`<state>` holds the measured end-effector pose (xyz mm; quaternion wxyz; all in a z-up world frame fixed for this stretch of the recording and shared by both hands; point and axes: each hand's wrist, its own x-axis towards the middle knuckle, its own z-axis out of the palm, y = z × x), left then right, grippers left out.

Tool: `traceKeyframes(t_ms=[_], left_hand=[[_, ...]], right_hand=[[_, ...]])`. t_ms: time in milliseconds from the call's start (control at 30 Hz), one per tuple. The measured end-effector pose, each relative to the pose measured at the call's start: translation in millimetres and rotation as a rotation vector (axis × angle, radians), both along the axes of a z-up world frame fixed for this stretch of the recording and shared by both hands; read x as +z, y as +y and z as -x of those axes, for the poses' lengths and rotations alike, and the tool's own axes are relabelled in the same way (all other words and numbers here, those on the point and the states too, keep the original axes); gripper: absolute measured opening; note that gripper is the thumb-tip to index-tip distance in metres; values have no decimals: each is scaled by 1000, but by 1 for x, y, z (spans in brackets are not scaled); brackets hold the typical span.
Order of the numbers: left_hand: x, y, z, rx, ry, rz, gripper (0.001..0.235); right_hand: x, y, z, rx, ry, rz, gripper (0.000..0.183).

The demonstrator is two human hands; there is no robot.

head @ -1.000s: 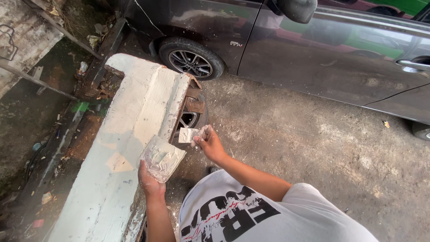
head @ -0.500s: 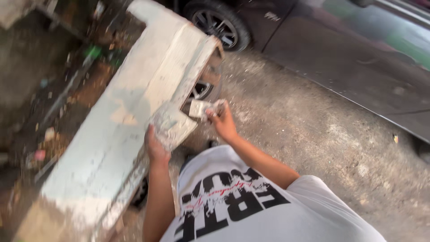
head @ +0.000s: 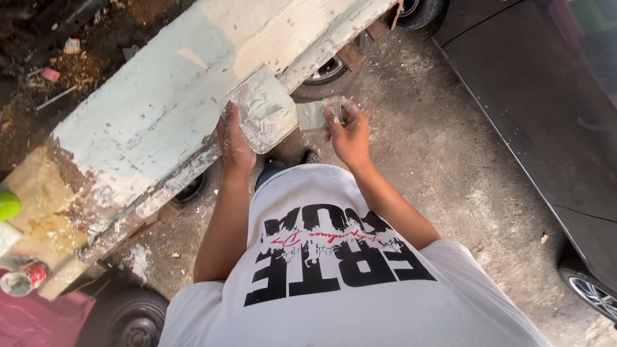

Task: The person uses a putty knife to scoop white plaster from a container and applies it to a low concrete wall. They repeatedly smooth the plaster along the wall's edge and top surface, occasionally reloading the knife from the container.

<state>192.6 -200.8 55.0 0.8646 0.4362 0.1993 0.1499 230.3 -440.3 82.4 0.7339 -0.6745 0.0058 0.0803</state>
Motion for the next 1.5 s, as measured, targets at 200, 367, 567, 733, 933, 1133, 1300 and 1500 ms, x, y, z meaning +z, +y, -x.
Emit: traceKeyframes(t_ms=[200, 367, 567, 733, 933, 1133, 1300, 1500], left_hand=[[-31, 10, 15, 54, 30, -37, 50], [-43, 20, 31, 85, 121, -1529, 40], [-33, 36, 54, 6, 529, -682, 50], [-39, 90, 67, 148, 262, -542, 50], [-69, 153, 89, 109, 244, 128, 61], [-78, 214, 113, 153, 316, 36, 83], [-83, 262, 134, 241, 480, -142, 82], [-77, 279, 147, 218, 291, -51, 68]], right_hand=[[1, 27, 6, 80, 47, -17, 16], [2, 52, 15, 152, 243, 47, 18], [-5, 113, 39, 160, 364, -57, 21], [1, 155, 49, 143, 445, -211, 12], [-17, 193, 59, 174, 320, -253, 12], [-80, 205, 36, 15, 490, -341, 5], [-142, 213, 58, 85, 220, 116, 9], [-172, 232, 96, 270, -761, 867, 51]])
